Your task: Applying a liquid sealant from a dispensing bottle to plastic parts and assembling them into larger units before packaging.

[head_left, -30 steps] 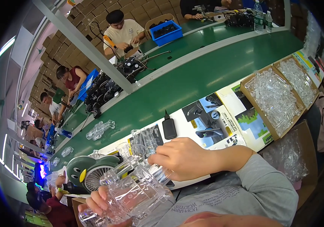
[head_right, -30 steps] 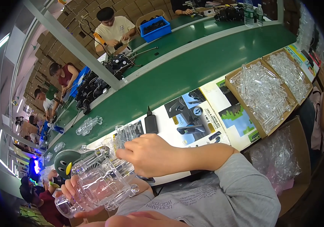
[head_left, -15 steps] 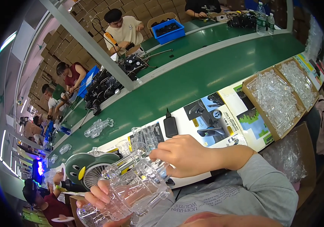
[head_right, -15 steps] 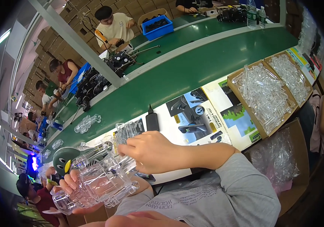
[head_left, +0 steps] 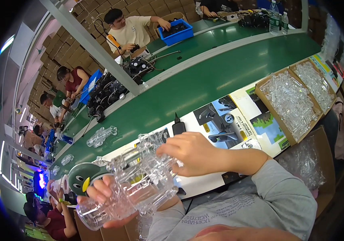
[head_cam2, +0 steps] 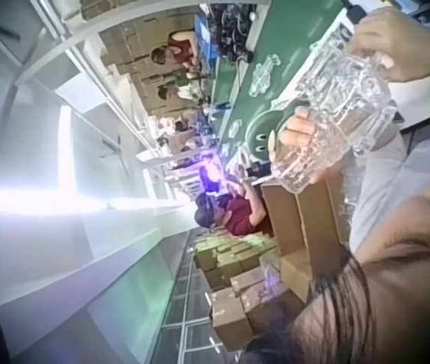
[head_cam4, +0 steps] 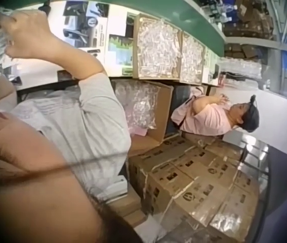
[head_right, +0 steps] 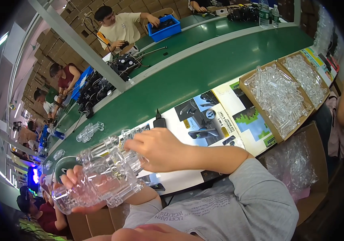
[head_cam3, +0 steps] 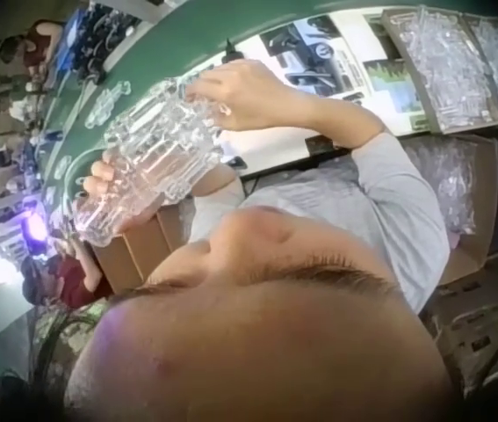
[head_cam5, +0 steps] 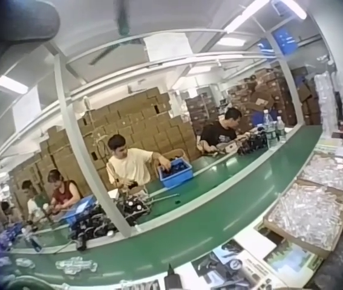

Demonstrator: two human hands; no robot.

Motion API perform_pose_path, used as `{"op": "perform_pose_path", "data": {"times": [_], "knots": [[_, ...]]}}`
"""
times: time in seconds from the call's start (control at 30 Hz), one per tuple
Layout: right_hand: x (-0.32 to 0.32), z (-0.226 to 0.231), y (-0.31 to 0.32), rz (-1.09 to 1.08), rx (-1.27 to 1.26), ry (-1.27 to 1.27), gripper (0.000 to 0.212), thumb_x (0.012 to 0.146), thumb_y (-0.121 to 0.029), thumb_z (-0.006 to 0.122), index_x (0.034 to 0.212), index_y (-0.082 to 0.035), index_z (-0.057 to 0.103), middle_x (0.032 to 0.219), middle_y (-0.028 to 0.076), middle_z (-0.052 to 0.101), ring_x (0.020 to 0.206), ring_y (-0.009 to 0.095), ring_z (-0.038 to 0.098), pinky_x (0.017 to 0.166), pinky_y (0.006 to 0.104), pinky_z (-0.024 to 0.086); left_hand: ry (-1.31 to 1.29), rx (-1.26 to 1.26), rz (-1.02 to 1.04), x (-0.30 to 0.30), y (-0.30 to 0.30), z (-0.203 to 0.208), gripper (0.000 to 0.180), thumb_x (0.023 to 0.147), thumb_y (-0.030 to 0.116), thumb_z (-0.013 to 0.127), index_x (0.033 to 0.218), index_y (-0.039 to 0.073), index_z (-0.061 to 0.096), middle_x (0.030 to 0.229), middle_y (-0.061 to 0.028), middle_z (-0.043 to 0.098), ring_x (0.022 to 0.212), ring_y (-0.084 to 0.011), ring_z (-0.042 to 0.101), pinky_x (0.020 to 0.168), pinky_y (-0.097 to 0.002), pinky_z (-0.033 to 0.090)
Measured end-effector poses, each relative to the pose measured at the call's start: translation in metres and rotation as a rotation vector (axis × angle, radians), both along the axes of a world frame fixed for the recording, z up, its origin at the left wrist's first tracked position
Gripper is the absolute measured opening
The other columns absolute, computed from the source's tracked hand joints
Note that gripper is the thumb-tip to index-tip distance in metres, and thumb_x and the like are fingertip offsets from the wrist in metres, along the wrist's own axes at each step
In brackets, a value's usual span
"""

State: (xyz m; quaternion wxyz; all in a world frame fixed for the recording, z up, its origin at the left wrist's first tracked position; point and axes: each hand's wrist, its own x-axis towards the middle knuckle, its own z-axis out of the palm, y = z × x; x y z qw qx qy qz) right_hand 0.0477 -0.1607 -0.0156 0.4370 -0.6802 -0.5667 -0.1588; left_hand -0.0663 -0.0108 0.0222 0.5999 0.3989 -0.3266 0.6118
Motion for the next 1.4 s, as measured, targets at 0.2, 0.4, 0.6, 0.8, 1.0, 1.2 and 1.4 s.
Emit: {"op": "perform_pose_path", "data": {"times": [0.2, 0.4, 0.6, 0.8, 1.0, 1.2, 1.4], "knots": [[0.029, 0.007, -0.012, -0.152, -0.053, -0.024, 0.043, 0.062, -0.018, 0.073, 0.101, -0.013, 0.055, 0.082, 0.001, 0.055, 0.084, 0.02, 0.055, 0.074, 0.0341, 0.041, 0.185, 0.074, -0.015, 0.016, 0.013, -0.01, 0.076, 0.076, 0.04, 0.067, 0.132, 0.006, 0.029, 0.126, -0.0202, 0.041, 0.119, -0.0393, 0.039, 0.102, -0.0557, 0.029], [0.045, 0.015, -0.025, -0.306, -0.177, 0.009, 0.073, 0.064, -0.017, 0.073, 0.13, -0.02, 0.042, 0.124, 0.01, 0.046, 0.113, 0.029, 0.044, 0.094, 0.0398, 0.035, 0.402, 0.225, 0.18, 0.038, 0.013, -0.007, 0.086, 0.057, 0.03, 0.084, 0.123, 0.005, 0.035, 0.112, -0.0181, 0.05, 0.111, -0.0385, 0.048, 0.096, -0.0547, 0.037], [0.044, 0.025, -0.029, 0.104, 0.041, 0.153, 0.078, 0.066, -0.015, 0.072, 0.134, -0.014, 0.035, 0.135, 0.013, 0.037, 0.122, 0.032, 0.038, 0.1, 0.0406, 0.034, 0.52, 0.418, 0.45, 0.065, -0.016, -0.012, 0.08, 0.056, 0.028, 0.085, 0.117, 0.003, 0.041, 0.11, -0.0166, 0.053, 0.11, -0.0388, 0.049, 0.097, -0.0503, 0.036], [0.037, 0.004, 0.0, 0.076, 0.244, 0.022, 0.084, 0.056, -0.01, 0.078, 0.13, -0.011, 0.038, 0.135, 0.012, 0.04, 0.124, 0.029, 0.039, 0.099, 0.0418, 0.034, 0.589, 0.522, 0.422, 0.074, -0.03, -0.018, 0.072, 0.052, 0.025, 0.086, 0.113, 0.009, 0.049, 0.124, -0.0152, 0.043, 0.119, -0.0384, 0.041, 0.101, -0.0498, 0.031], [0.036, -0.001, 0.006, 0.018, 0.35, -0.049, 0.08, 0.055, -0.012, 0.079, 0.126, -0.012, 0.043, 0.131, 0.011, 0.044, 0.121, 0.027, 0.043, 0.099, 0.0437, 0.034, 0.6, 0.549, 0.352, 0.073, -0.026, -0.014, 0.074, 0.058, 0.032, 0.082, 0.12, 0.012, 0.046, 0.137, -0.0183, 0.03, 0.126, -0.0375, 0.032, 0.102, -0.0486, 0.029], [0.085, -0.006, 0.011, -0.36, 0.174, -0.206, 0.068, 0.061, -0.012, 0.071, 0.124, -0.018, 0.046, 0.124, 0.007, 0.048, 0.116, 0.024, 0.046, 0.098, 0.0428, 0.034, 0.788, 0.527, 0.514, 0.059, 0.01, -0.004, 0.084, 0.069, 0.044, 0.072, 0.131, 0.004, 0.035, 0.14, -0.0174, 0.029, 0.129, -0.0302, 0.03, 0.102, -0.0452, 0.027], [0.206, -0.069, 0.024, -0.595, -0.286, -0.418, 0.063, 0.062, -0.009, 0.069, 0.121, -0.02, 0.048, 0.117, 0.006, 0.051, 0.114, 0.023, 0.046, 0.097, 0.0447, 0.032, 0.623, 0.329, 0.601, 0.039, 0.028, 0.002, 0.053, 0.082, 0.027, 0.059, 0.123, -0.001, 0.041, 0.132, -0.0223, 0.039, 0.123, -0.033, 0.038, 0.099, -0.0472, 0.032]]}}
